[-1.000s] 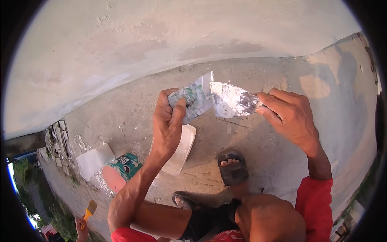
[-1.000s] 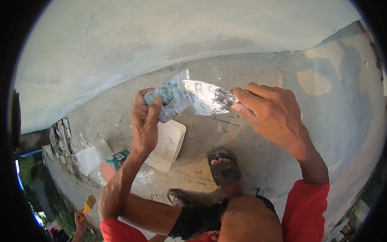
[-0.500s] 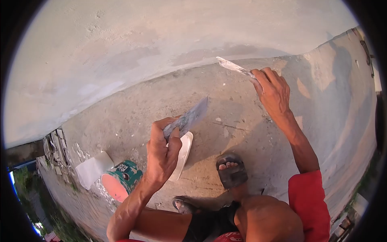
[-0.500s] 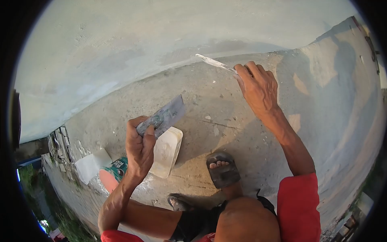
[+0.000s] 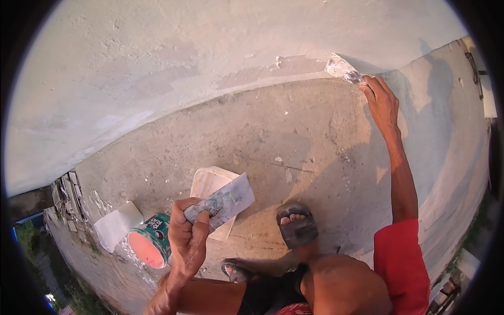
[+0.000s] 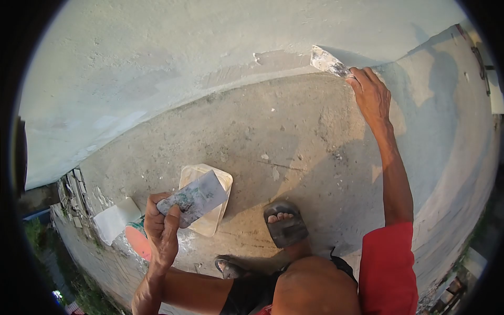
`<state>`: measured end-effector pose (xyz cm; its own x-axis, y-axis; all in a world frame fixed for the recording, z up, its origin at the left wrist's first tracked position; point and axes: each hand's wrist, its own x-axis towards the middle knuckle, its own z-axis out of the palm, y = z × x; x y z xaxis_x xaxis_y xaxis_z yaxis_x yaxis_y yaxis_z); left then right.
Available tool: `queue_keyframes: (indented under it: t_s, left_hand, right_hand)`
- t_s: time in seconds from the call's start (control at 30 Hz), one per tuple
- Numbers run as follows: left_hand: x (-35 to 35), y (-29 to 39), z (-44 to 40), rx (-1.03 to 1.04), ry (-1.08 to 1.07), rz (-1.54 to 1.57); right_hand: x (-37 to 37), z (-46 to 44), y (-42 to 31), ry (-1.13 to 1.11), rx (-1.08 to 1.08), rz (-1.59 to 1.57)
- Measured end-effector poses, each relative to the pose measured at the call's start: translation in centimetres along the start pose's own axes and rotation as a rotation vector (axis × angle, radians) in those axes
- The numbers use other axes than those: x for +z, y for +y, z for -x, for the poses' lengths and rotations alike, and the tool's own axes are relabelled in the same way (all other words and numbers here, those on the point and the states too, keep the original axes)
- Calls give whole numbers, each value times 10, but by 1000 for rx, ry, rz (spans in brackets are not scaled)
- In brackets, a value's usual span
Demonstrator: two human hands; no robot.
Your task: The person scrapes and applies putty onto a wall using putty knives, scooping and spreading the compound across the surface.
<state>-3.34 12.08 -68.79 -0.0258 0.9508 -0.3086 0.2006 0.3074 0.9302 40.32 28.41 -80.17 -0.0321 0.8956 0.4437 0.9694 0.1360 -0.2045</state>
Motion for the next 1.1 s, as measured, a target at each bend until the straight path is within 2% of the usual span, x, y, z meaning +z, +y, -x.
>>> queue_keyframes:
  t_s: [0.1,0.23,0.3,0.43,0.73,0.83,1.03,1.1]
  left_hand:
    - [-3,-4,-2,-5,51,16]
    - [1,-15,-15,-14,9,-20]
    - [8,-18,-17,-23,-9,-43]
    - [7,-20,-15,-76,-97,-12]
    - [5,-25,-20,-92,-103,-48]
    - [8,-28,-21,-55,-97,-80]
    - [6,-27,-20,-75,-90,-105]
    - [5,-26,-19,-59,-87,-106]
  right_hand:
    - [-6,22,-31,-115,48,-102]
    - [18,22,-104,-185,-139,-201]
    - [31,10,-131,-188,-130,-178]
    - [39,-5,-138,-158,-98,-118]
    - [25,1,-79,-45,-49,21]
    - [14,-2,-56,-109,35,37]
    - [1,-6,-2,-59,-29,125]
    - [-8,-2,9,-51,10,153]
